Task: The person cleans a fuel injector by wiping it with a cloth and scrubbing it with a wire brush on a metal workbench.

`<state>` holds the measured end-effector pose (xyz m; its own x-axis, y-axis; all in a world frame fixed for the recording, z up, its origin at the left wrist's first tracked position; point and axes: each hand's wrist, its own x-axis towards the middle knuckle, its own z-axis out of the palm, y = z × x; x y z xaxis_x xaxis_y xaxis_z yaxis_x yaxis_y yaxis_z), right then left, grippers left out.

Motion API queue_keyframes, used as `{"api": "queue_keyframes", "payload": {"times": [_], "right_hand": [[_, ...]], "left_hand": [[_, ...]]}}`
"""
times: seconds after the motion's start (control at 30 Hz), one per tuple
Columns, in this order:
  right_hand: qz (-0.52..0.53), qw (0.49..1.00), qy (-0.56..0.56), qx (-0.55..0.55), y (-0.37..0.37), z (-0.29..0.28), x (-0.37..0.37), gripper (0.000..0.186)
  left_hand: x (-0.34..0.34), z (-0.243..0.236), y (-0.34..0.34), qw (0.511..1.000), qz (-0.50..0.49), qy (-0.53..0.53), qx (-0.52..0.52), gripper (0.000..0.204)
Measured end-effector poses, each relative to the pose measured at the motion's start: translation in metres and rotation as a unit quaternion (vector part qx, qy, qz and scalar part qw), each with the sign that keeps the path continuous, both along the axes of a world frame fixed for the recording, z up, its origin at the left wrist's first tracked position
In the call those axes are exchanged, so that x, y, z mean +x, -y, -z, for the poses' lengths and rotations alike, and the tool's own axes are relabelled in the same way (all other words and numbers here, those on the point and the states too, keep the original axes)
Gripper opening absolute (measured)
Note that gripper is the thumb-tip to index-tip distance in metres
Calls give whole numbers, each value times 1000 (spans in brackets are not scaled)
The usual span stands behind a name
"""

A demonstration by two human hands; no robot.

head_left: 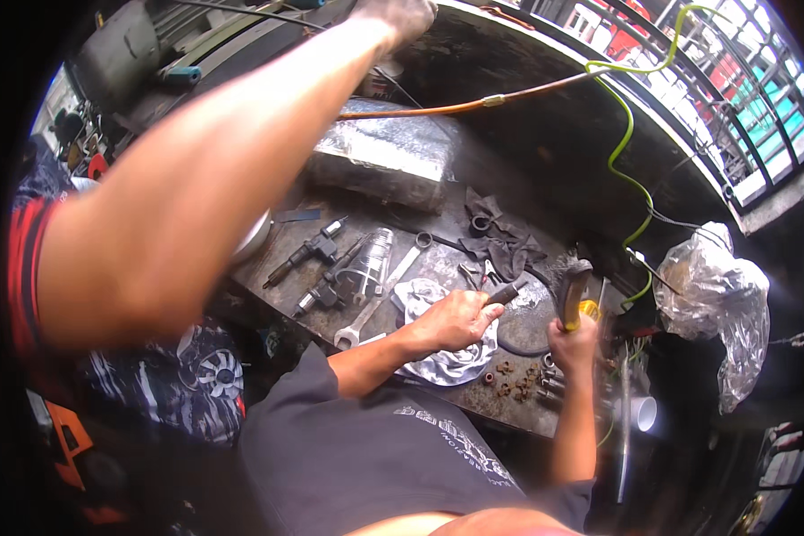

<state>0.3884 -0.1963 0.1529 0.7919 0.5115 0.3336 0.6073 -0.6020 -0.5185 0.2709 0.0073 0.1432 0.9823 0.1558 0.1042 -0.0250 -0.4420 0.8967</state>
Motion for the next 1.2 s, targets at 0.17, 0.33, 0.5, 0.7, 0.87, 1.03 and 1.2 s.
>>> {"api": "queue_keyframes", "payload": {"times": [0.17,0.33,0.5,0.7,0.87,1.03,1.2], "right_hand": [[7,995,-15,-102,17,36,13,15],[72,995,13,-64,18,34,9,10],[-33,998,-45,-23,-5,15,-3,9],[168,971,-14,-173,17,20,12,12],[-32,996,-45,-68,3,17,9,12],[158,970,0,-186,13,19,17,13],[-59,997,12,48,-13,21,9,9]], "left_hand": [[-4,-28,5,997,11,-18,-68,34],[3,-9,-2,996,19,-34,-75,33],[3,-10,12,998,26,38,-42,33],[0,-5,-5,994,16,-58,-94,32],[1,-21,8,999,33,18,-34,32],[1,-8,-6,997,0,-47,-53,33],[2,-17,7,998,52,2,-25,33]]}}
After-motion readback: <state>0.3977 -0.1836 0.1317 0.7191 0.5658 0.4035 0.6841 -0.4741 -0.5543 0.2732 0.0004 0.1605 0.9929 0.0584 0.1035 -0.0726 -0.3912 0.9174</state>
